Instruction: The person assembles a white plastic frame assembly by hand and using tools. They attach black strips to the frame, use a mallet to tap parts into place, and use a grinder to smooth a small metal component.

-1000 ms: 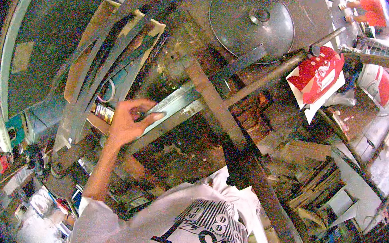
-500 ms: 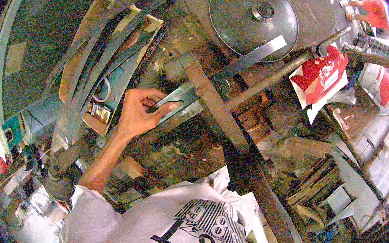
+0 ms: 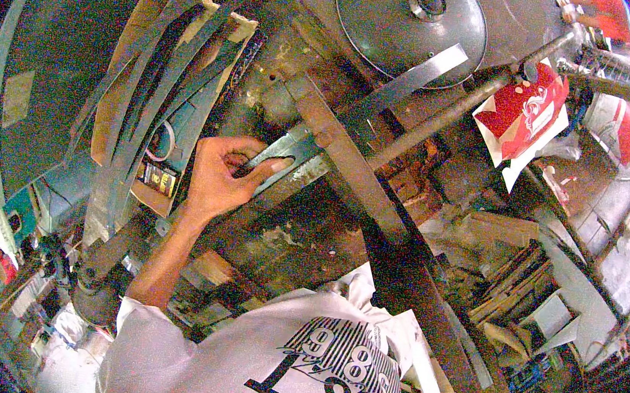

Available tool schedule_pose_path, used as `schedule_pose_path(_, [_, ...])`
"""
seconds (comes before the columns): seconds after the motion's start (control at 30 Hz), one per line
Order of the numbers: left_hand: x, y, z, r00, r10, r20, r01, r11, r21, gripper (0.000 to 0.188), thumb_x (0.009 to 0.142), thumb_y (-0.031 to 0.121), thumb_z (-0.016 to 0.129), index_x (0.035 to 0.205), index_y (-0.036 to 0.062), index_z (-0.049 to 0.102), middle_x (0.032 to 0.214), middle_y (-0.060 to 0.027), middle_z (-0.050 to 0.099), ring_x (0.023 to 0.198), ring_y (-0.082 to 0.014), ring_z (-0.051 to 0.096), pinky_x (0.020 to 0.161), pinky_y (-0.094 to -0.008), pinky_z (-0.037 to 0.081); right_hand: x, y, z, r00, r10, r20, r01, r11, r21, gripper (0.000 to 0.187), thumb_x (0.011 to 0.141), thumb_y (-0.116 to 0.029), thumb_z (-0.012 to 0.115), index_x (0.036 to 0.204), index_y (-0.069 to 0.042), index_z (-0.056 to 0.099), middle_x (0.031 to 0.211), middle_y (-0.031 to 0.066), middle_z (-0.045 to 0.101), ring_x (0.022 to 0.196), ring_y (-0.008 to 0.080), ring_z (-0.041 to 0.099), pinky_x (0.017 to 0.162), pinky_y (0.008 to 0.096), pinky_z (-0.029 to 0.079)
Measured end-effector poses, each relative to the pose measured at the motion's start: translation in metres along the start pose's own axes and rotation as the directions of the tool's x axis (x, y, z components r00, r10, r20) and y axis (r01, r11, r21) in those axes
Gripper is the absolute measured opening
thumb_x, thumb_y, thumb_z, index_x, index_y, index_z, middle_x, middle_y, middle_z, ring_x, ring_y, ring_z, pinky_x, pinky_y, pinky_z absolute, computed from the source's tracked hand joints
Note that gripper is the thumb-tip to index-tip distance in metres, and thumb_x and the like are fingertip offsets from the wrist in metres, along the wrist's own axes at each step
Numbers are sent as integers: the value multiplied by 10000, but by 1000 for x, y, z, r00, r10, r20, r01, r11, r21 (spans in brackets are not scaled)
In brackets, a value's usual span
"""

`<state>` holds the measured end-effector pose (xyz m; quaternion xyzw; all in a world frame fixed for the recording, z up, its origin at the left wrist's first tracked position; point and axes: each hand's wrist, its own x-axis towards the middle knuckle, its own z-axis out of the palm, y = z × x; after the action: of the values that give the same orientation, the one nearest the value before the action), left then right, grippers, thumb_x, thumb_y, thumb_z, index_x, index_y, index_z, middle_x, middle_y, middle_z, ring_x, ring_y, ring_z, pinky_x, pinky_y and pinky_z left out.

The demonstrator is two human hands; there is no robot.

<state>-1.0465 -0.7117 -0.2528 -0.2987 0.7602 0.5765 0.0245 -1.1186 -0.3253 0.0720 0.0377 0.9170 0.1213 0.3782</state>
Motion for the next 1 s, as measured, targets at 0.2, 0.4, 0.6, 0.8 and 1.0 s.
schedule_pose_path(0.2, [1, -1, 0, 999, 35, -8, -35, 999, 7, 178, 808, 197, 787, 798, 26, 739, 681, -36, 694, 597, -86, 618, 549, -257, 493, 0, 2, 2, 1000, -8, -22, 8, 1000, -4, 554, 962, -481, 564, 890, 61, 653, 623, 257, 513, 539, 383, 449, 540, 451, 373])
schedule_pose_path(0.4, [-1, 0, 0, 1000, -8, -8, 7, 1000, -22, 180, 805, 173, 798, 812, 5, 735, 698, -42, 696, 613, -72, 614, 556, -248, 494, 6, 14, 6, 999, -54, 3, 54, 998, -12, 538, 961, -471, 573, 900, 58, 645, 598, 247, 498, 536, 402, 475, 536, 451, 390])
schedule_pose_path(0.6, [-1, 4, 15, 1000, 4, -6, -4, 998, 63, 213, 790, 193, 817, 817, -2, 734, 702, -57, 695, 605, -79, 618, 557, -248, 496, 50, 111, 105, 969, -132, -210, 162, 978, 133, 335, 960, -246, 590, 1110, 53, 573, 1054, 216, 606, 999, 295, 606, 895, 372, 472])
schedule_pose_path(0.8, [-6, -3, 10, 971, 221, -87, -176, 916, 360, 243, 796, 216, 798, 813, -17, 731, 603, -102, 655, 535, -91, 574, 504, -266, 440, 210, 103, 301, 731, -538, -421, 666, 696, 267, 401, 978, -355, 494, 971, 29, 606, 852, 157, 570, 859, 276, 553, 781, 378, 437])
schedule_pose_path(1.0, [-24, 9, -36, 901, 391, -188, -202, 761, 616, 177, 819, 173, 766, 817, 2, 724, 655, -115, 673, 571, -121, 618, 554, -286, 472, 194, 54, 238, 901, -405, -158, 426, 750, 506, 462, 824, -461, 708, 900, -6, 689, 744, 199, 632, 750, 349, 616, 733, 428, 480])
